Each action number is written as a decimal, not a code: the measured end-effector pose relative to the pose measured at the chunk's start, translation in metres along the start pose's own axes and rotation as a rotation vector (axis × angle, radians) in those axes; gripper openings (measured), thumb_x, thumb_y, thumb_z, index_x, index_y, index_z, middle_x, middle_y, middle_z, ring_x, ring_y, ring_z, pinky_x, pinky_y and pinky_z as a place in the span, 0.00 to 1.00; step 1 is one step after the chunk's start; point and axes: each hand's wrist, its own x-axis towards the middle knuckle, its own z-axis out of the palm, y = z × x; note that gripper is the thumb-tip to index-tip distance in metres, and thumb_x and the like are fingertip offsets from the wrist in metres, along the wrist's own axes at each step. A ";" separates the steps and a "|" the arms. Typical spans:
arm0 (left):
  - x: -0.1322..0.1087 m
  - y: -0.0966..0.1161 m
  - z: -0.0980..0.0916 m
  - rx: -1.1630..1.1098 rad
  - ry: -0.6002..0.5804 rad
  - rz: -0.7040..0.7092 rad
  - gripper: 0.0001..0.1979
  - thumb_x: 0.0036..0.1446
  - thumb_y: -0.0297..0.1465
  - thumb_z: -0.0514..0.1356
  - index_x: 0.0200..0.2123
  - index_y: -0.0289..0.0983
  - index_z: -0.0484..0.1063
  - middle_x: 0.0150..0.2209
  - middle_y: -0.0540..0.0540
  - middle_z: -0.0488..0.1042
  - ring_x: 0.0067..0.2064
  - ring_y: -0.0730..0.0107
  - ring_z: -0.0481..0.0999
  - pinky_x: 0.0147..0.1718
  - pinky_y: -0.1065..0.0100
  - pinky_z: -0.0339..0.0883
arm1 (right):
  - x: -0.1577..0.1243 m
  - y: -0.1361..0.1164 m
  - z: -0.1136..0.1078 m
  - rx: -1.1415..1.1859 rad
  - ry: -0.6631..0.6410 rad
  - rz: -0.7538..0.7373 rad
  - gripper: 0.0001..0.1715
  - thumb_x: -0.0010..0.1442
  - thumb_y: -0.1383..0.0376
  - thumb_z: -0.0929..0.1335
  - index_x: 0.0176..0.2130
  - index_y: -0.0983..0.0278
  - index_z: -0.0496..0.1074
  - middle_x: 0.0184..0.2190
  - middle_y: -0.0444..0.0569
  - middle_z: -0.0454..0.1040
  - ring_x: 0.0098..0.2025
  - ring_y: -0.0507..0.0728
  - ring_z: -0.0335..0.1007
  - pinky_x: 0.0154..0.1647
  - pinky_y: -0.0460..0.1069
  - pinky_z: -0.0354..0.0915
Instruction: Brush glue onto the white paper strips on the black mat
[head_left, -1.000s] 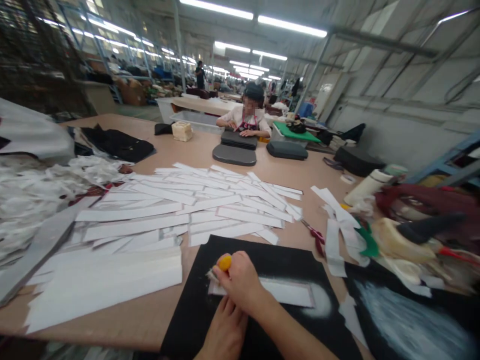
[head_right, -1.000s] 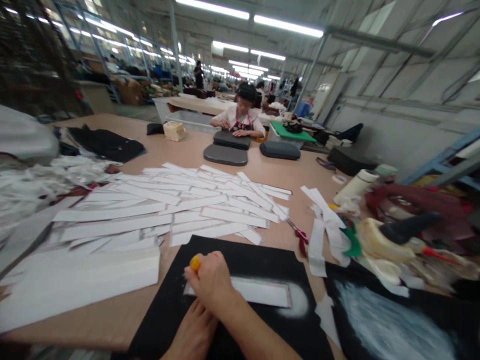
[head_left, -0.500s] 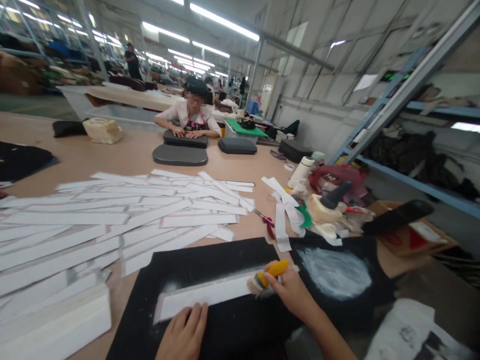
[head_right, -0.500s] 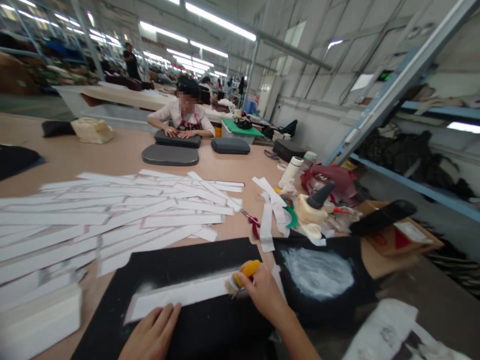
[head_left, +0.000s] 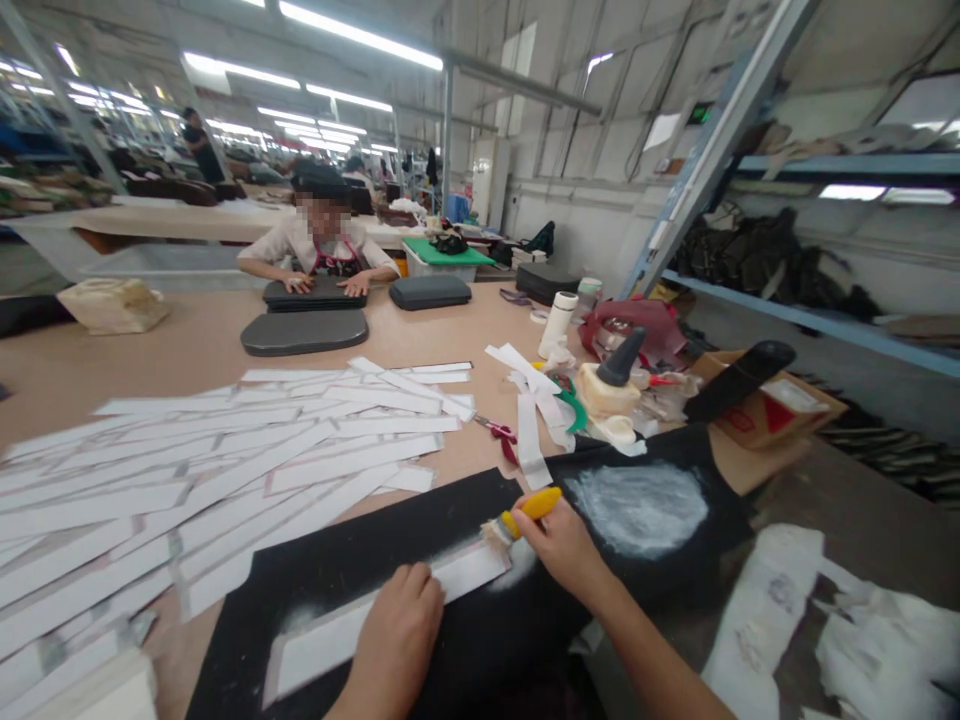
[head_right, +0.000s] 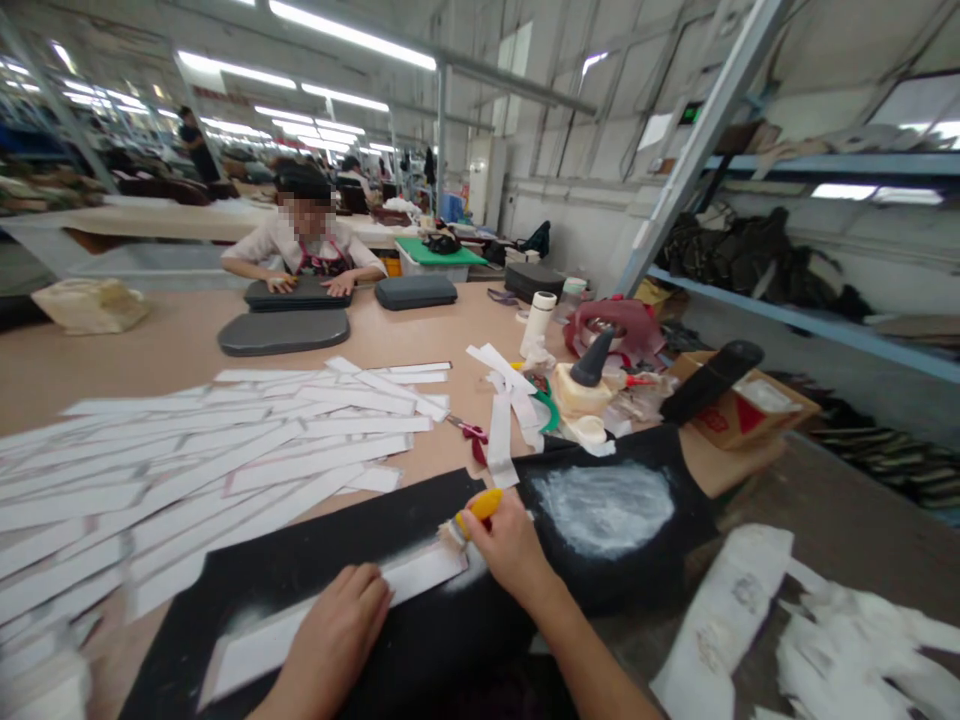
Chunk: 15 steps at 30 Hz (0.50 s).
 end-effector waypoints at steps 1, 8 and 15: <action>0.012 0.011 -0.001 -0.032 -0.053 0.014 0.12 0.58 0.22 0.49 0.31 0.37 0.70 0.32 0.47 0.69 0.34 0.67 0.68 0.35 0.66 0.64 | 0.002 -0.004 0.003 -0.010 -0.036 -0.027 0.11 0.59 0.62 0.62 0.32 0.63 0.71 0.28 0.46 0.74 0.33 0.54 0.69 0.37 0.47 0.61; 0.062 0.046 -0.002 -0.015 -0.364 -0.022 0.12 0.56 0.20 0.48 0.34 0.34 0.71 0.35 0.43 0.70 0.38 0.64 0.70 0.34 0.66 0.63 | 0.013 -0.003 0.002 -0.144 0.072 -0.047 0.08 0.59 0.64 0.63 0.33 0.64 0.70 0.29 0.49 0.73 0.35 0.57 0.68 0.41 0.51 0.58; 0.084 0.059 0.016 -0.078 -0.261 -0.033 0.10 0.58 0.25 0.49 0.32 0.35 0.70 0.36 0.44 0.69 0.39 0.64 0.68 0.35 0.66 0.61 | -0.009 0.008 -0.008 0.042 0.210 0.052 0.11 0.61 0.62 0.61 0.34 0.62 0.70 0.32 0.47 0.75 0.37 0.56 0.69 0.41 0.50 0.60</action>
